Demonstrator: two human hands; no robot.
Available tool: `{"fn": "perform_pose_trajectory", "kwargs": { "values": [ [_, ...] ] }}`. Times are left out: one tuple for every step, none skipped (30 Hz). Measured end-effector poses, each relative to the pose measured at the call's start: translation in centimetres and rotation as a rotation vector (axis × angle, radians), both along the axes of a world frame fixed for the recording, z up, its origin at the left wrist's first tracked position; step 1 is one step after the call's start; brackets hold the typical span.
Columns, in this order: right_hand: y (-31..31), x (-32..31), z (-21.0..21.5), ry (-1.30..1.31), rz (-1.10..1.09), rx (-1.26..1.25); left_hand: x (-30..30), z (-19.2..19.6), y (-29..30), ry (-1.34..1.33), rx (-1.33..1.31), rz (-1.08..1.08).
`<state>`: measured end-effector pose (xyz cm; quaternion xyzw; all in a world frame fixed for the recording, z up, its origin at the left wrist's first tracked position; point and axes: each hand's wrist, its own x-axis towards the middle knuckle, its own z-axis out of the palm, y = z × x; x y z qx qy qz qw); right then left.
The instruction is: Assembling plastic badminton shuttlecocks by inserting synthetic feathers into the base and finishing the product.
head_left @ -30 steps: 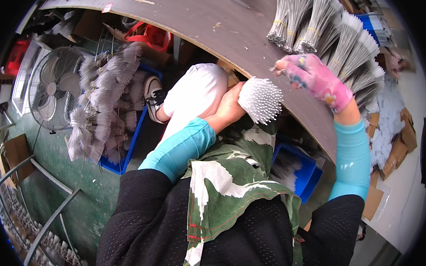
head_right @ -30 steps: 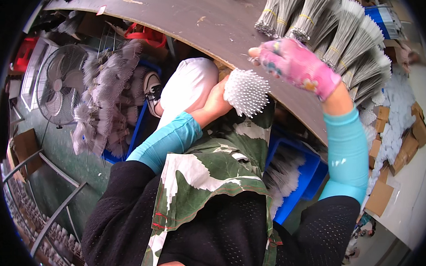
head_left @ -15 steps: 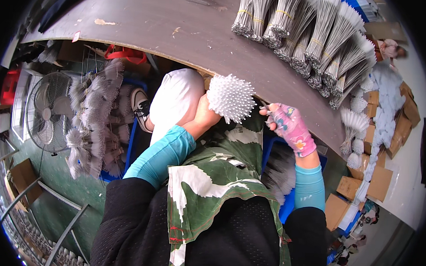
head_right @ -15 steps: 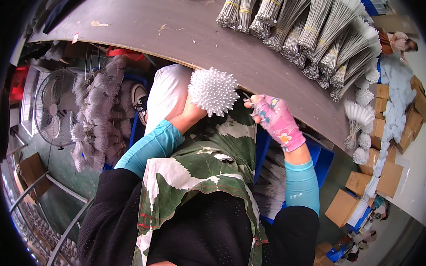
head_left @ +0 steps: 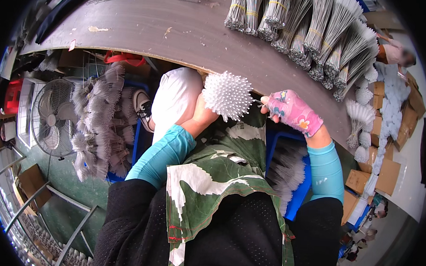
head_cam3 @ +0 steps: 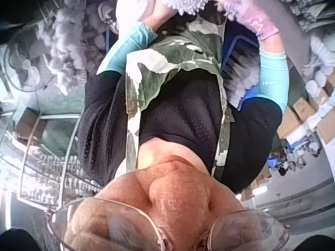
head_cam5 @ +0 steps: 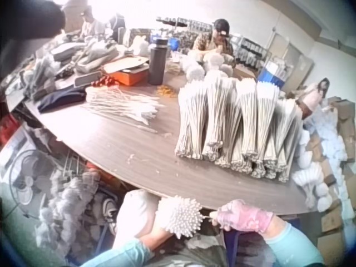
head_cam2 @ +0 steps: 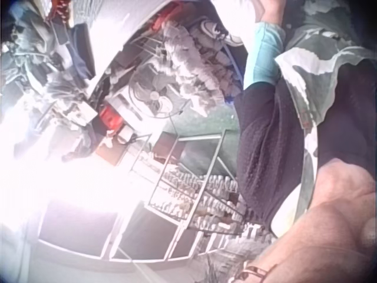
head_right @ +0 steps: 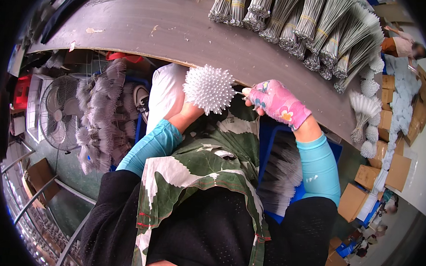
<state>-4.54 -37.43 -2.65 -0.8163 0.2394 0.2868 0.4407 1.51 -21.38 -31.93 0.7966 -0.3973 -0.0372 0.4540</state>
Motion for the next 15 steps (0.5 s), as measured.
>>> {"fn": "perform_pose_trajectory", "kwargs": {
  "values": [
    [-0.6,-0.2,-0.4,0.001,-0.006,0.004,-0.3,3.6,0.5,0.155,-0.008,0.002],
    [-0.8,0.0,-0.4,-0.001,-0.009,0.005,-0.4,5.8,1.0,0.31,-0.013,0.019],
    [-0.8,0.4,-0.5,0.031,0.01,0.003,-0.4,5.6,1.2,0.31,-0.012,0.026],
    [-0.8,0.7,-0.5,0.062,0.027,0.002,-0.3,5.2,1.2,0.292,-0.029,0.03],
    [-0.7,1.0,-0.3,0.062,0.031,0.002,-0.3,4.7,1.2,0.273,-0.045,0.033],
    [-0.5,1.3,0.0,0.08,0.064,-0.005,-0.3,4.3,1.1,0.255,-0.061,0.035],
    [-0.4,1.5,0.2,0.097,0.096,-0.013,-0.3,3.9,1.1,0.238,-0.077,0.036],
    [-0.4,1.7,0.1,0.098,0.099,-0.012,-0.4,3.5,1.0,0.22,-0.093,0.037],
    [-0.6,1.7,0.0,0.114,0.11,-0.027,-0.5,4.0,1.0,0.222,-0.092,0.034],
    [-0.7,1.7,-0.1,0.128,0.122,-0.042,-0.5,5.1,1.0,0.159,-0.066,0.054],
    [-0.7,1.6,-0.2,0.129,0.12,-0.04,-0.5,5.8,1.1,0.096,-0.039,0.073],
    [-0.7,1.6,-0.2,0.118,0.124,-0.028,-0.4,5.8,1.2,0.097,-0.038,0.075],
    [-0.8,1.5,-0.2,0.107,0.126,-0.016,-0.3,5.8,1.4,0.037,0.035,0.068],
    [-0.8,1.3,-0.3,0.108,0.127,-0.015,-0.3,5.8,1.5,-0.024,0.108,0.059],
    [-0.9,1.0,-0.4,0.121,0.077,-0.014,-0.4,5.4,1.4,-0.022,0.107,0.061]
  ]
}}
